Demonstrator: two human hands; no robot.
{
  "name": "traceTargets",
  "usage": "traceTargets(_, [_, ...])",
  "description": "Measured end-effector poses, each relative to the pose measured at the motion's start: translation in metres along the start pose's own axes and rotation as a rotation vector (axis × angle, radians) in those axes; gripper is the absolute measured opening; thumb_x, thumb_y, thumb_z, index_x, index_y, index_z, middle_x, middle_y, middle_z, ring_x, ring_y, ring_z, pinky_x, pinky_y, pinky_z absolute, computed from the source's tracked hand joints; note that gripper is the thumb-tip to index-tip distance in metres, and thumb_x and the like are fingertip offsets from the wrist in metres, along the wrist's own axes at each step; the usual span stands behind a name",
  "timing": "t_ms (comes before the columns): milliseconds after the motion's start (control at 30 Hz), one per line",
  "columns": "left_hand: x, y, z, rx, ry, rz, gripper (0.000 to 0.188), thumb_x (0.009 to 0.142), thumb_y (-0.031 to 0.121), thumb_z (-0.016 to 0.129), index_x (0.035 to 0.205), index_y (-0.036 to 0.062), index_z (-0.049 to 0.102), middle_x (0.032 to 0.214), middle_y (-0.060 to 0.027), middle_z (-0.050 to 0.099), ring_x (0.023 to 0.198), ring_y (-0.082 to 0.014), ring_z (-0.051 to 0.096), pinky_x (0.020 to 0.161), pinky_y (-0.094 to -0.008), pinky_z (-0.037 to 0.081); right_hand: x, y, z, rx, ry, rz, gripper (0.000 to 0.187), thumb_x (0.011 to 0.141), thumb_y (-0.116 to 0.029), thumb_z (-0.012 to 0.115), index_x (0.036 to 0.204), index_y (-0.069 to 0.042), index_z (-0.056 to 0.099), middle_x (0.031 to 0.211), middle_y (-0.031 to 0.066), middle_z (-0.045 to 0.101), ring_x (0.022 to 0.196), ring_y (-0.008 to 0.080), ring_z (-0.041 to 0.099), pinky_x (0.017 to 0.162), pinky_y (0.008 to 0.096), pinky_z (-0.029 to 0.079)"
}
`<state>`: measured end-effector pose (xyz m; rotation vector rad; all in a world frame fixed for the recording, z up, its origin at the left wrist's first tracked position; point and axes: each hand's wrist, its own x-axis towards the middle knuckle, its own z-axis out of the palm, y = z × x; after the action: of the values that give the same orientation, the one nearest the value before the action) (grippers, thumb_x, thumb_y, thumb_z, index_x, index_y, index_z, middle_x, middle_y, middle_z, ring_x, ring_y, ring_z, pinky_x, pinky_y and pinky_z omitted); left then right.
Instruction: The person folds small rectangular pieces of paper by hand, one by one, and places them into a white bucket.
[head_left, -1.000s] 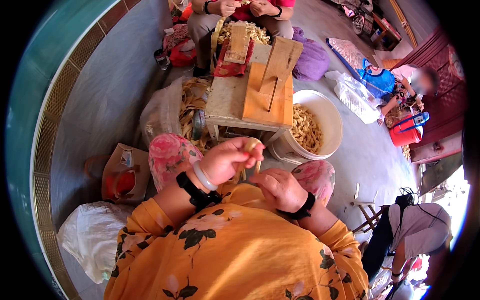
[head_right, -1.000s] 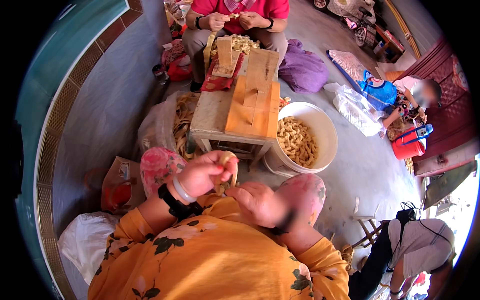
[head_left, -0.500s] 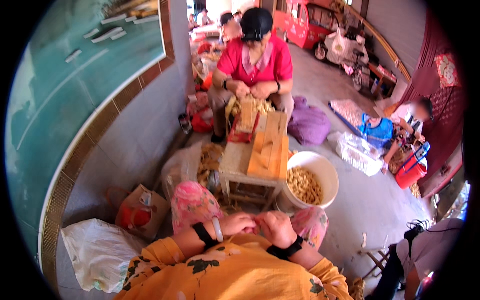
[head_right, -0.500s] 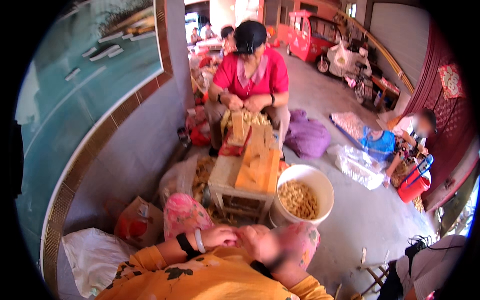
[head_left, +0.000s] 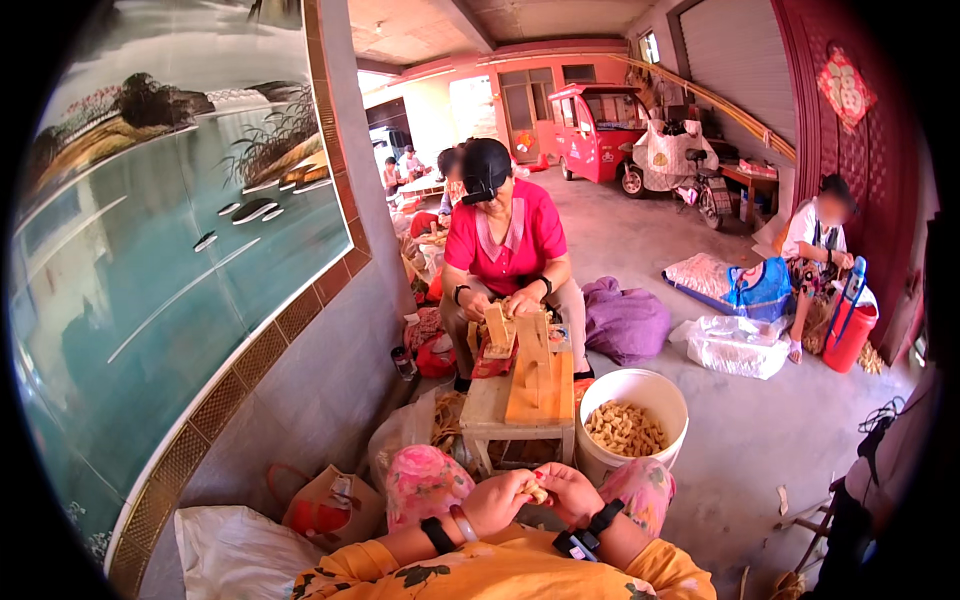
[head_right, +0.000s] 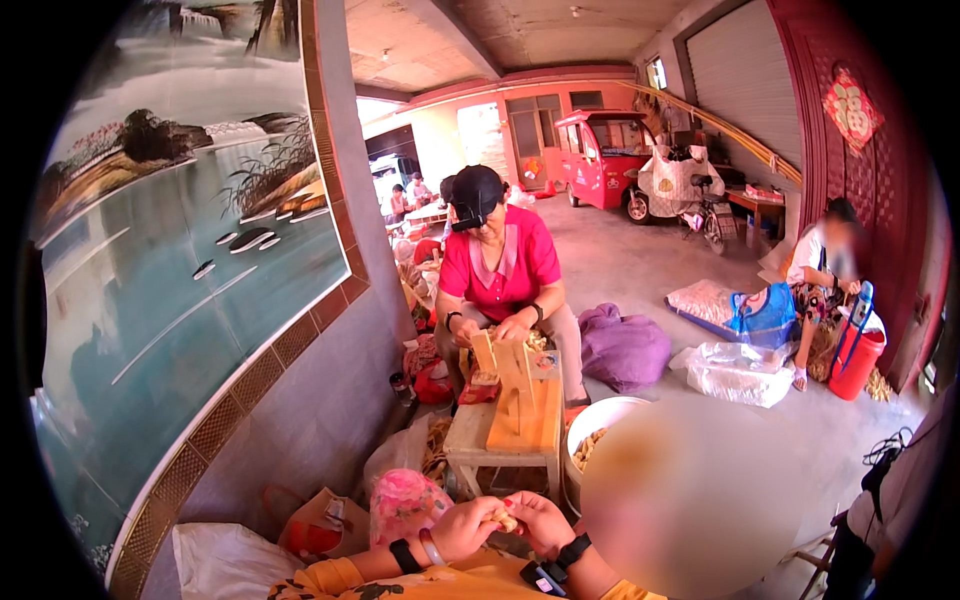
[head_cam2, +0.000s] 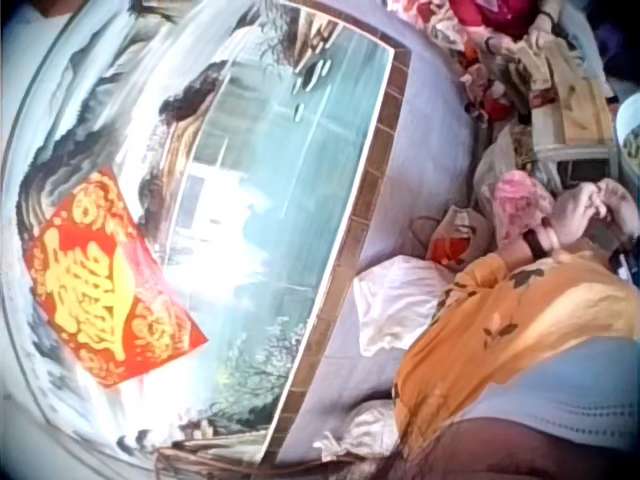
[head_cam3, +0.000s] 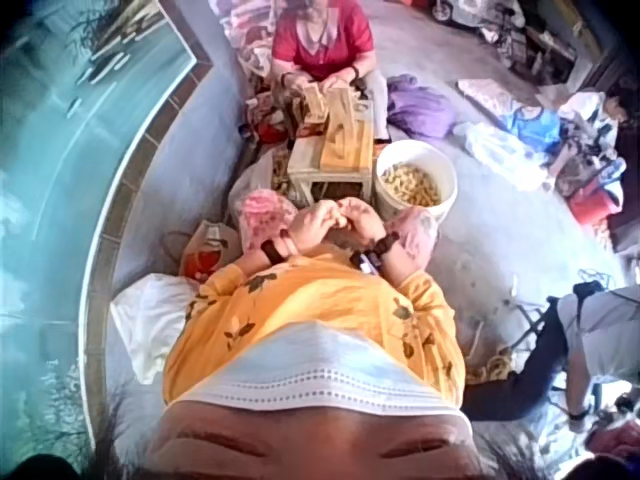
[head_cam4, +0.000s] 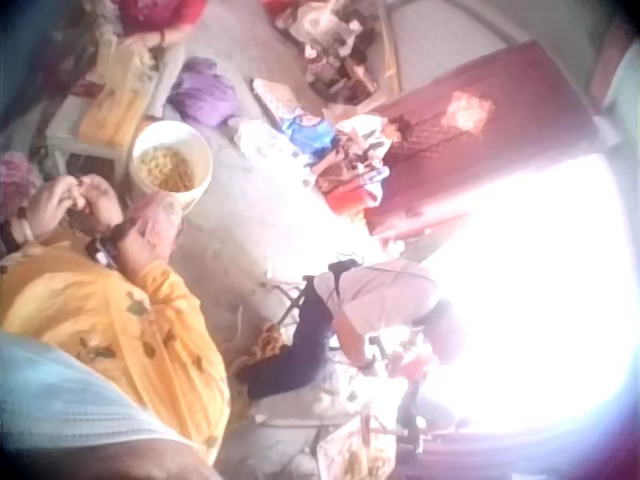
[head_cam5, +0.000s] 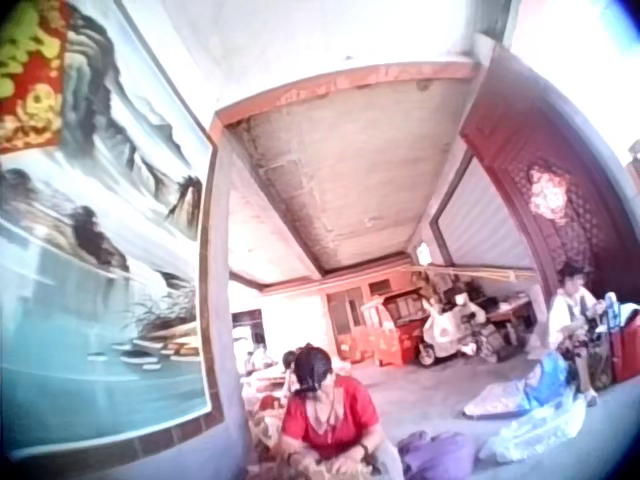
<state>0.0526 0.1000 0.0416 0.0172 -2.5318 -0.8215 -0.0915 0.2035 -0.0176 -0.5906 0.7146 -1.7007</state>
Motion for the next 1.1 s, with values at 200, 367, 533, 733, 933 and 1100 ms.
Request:
traceTargets(200, [0.001, 0.005, 0.000, 0.068, 0.009, 0.062, 0.026, 0.084, 0.006, 0.059, 0.109, 0.0057, 0.055, 0.094, -0.0131, 0.064, 0.086, -0.0328, 0.062, 0.072, -0.0386, 0.050, -0.001, -0.001, 0.002, -0.072, 0.088, 0.008, 0.009, 0.093, -0.012, 0.053, 0.093, -0.005, 0.060, 0.080, 0.0017, 0.064, 0.061, 0.0082, 0.055, 0.054, 0.0203, 0.043])
traceTargets(367, [0.000, -0.004, -0.005, 0.085, 0.104, 0.040, 0.021, 0.082, 0.008, 0.061, 0.103, 0.0074, 0.057, 0.094, -0.0119, 0.064, 0.086, -0.0320, 0.062, 0.072, -0.0380, 0.050, -0.015, -0.011, 0.018, -0.230, 0.002, -0.028, 0.030, 0.087, 0.000, 0.054, 0.117, -0.003, 0.049, 0.106, 0.0080, 0.059, 0.094, 0.0153, 0.058, 0.082, 0.0248, 0.045])
traceTargets(533, [0.002, -0.018, -0.003, -0.055, 0.083, -0.117, 0.015, 0.084, 0.007, 0.060, 0.098, 0.0053, 0.056, 0.089, -0.0129, 0.060, 0.081, -0.0299, 0.061, 0.068, -0.0352, 0.049, -0.011, -0.006, 0.037, -0.845, 0.068, -0.276, 0.038, 0.080, 0.002, 0.058, 0.116, -0.002, 0.047, 0.099, 0.0076, 0.058, 0.092, 0.0190, 0.059, 0.078, 0.0317, 0.049])
traceTargets(733, [-0.010, -0.085, 0.019, -1.307, -0.118, -0.627, 0.010, 0.091, 0.012, 0.057, 0.100, 0.0070, 0.057, 0.086, 0.0023, 0.056, 0.077, -0.0076, 0.052, 0.068, -0.0191, 0.040, 0.022, -0.010, 0.030, -1.462, 0.223, -0.751, 0.018, 0.072, 0.003, 0.058, 0.087, -0.004, 0.051, 0.079, 0.0161, 0.055, 0.078, 0.0372, 0.055, 0.066, 0.0430, 0.046])
traceTargets(933, [0.010, -0.098, 0.011, -1.225, -0.064, -0.568, 0.009, 0.089, 0.005, 0.059, 0.098, 0.0056, 0.058, 0.096, 0.0020, 0.056, 0.088, -0.0097, 0.052, 0.078, -0.0230, 0.043, 0.035, -0.014, 0.019, -1.286, 0.214, -0.600, 0.021, 0.073, 0.000, 0.062, 0.092, -0.004, 0.055, 0.082, 0.0165, 0.059, 0.080, 0.0352, 0.058, 0.068, 0.0391, 0.049])
traceTargets(1100, [0.027, -0.105, 0.021, -0.791, 0.093, -0.281, 0.012, 0.085, 0.000, 0.062, 0.095, 0.0001, 0.056, 0.106, -0.0059, 0.053, 0.093, -0.0140, 0.053, 0.081, -0.0250, 0.044, 0.043, -0.017, 0.020, -1.318, 0.355, -0.306, 0.014, 0.081, -0.006, 0.061, 0.094, -0.002, 0.057, 0.082, 0.0182, 0.061, 0.078, 0.0358, 0.060, 0.068, 0.0384, 0.049])
